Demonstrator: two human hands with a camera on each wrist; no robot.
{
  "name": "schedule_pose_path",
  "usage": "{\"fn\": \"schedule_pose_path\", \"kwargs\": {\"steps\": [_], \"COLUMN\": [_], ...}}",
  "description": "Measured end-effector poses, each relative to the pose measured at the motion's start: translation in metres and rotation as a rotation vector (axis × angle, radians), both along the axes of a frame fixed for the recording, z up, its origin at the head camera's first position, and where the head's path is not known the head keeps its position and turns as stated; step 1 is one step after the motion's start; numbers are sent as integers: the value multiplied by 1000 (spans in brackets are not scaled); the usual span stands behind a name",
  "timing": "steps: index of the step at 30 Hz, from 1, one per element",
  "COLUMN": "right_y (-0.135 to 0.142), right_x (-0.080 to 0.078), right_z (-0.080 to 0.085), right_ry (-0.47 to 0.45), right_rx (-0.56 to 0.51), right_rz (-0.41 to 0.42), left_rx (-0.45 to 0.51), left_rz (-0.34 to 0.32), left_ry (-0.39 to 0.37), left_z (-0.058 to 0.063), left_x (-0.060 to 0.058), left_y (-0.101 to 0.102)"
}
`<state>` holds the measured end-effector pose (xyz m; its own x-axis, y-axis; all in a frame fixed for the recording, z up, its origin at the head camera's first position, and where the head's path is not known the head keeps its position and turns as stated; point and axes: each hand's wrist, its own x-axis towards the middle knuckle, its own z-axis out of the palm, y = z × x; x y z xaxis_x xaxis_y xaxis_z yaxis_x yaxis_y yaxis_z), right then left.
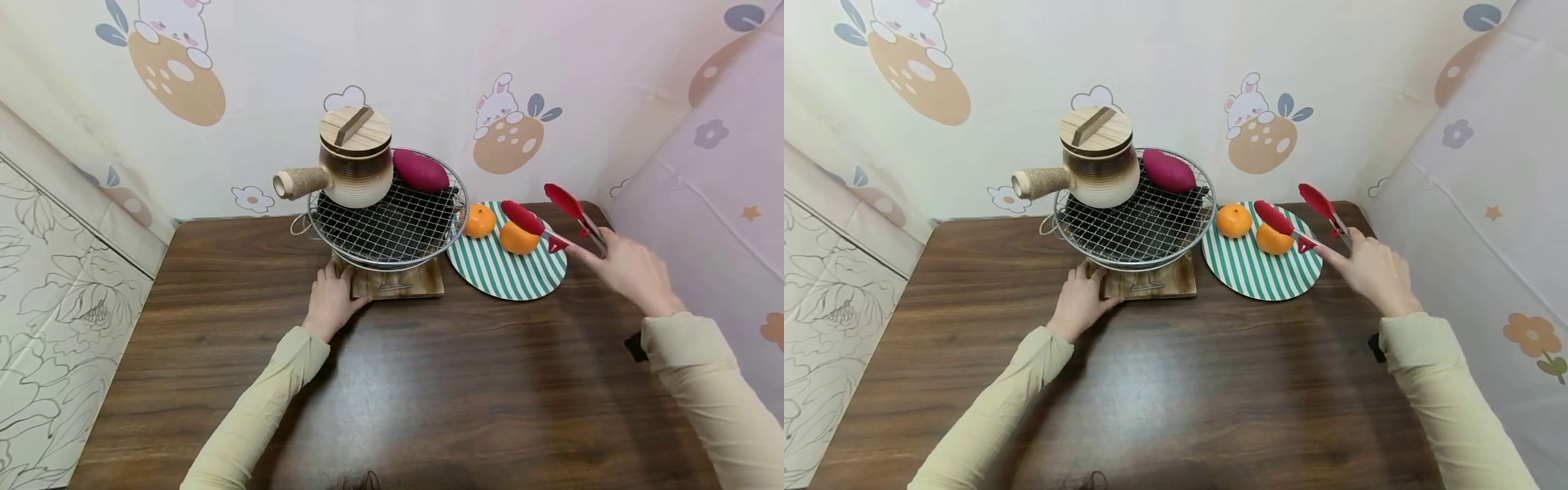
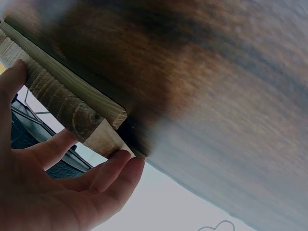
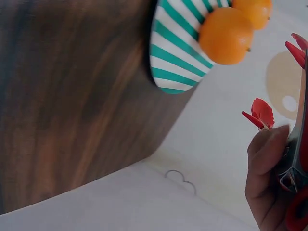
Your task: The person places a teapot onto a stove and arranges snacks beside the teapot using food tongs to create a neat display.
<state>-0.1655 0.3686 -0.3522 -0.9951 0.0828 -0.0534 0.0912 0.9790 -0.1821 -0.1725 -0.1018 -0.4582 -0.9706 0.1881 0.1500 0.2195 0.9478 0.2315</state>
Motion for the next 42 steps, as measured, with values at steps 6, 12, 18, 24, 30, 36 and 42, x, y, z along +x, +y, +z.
{"fn": "schedule_pose_path", "kwargs": {"steps": [6,12,18,24,30,36,42], "right_y": [4,5,4,4,5,5,3], "right_x": [3,3,4,6,8,8,7], "right_z": [-11,-19,-26,-32,-40,-43,-45], "right_ry": [-67,-116,-148,-155,-158,-157,-161], "right_rx": [13,41,57,77,83,86,94], "right_rz": [2,6,14,24,33,43,37], "left_rx": [-1,-7,-1,11,9,-1,4], "left_rz": [-2,-2,-3,-6,-3,-1,-2], "left_ry": [-1,-1,5,-3,-15,-31,-31], "left_z": [0,1,1,-1,-2,-2,-1], "left_x": [-1,-2,-2,-3,-3,-3,-1], "left_y": [0,0,-1,0,0,0,0]}}
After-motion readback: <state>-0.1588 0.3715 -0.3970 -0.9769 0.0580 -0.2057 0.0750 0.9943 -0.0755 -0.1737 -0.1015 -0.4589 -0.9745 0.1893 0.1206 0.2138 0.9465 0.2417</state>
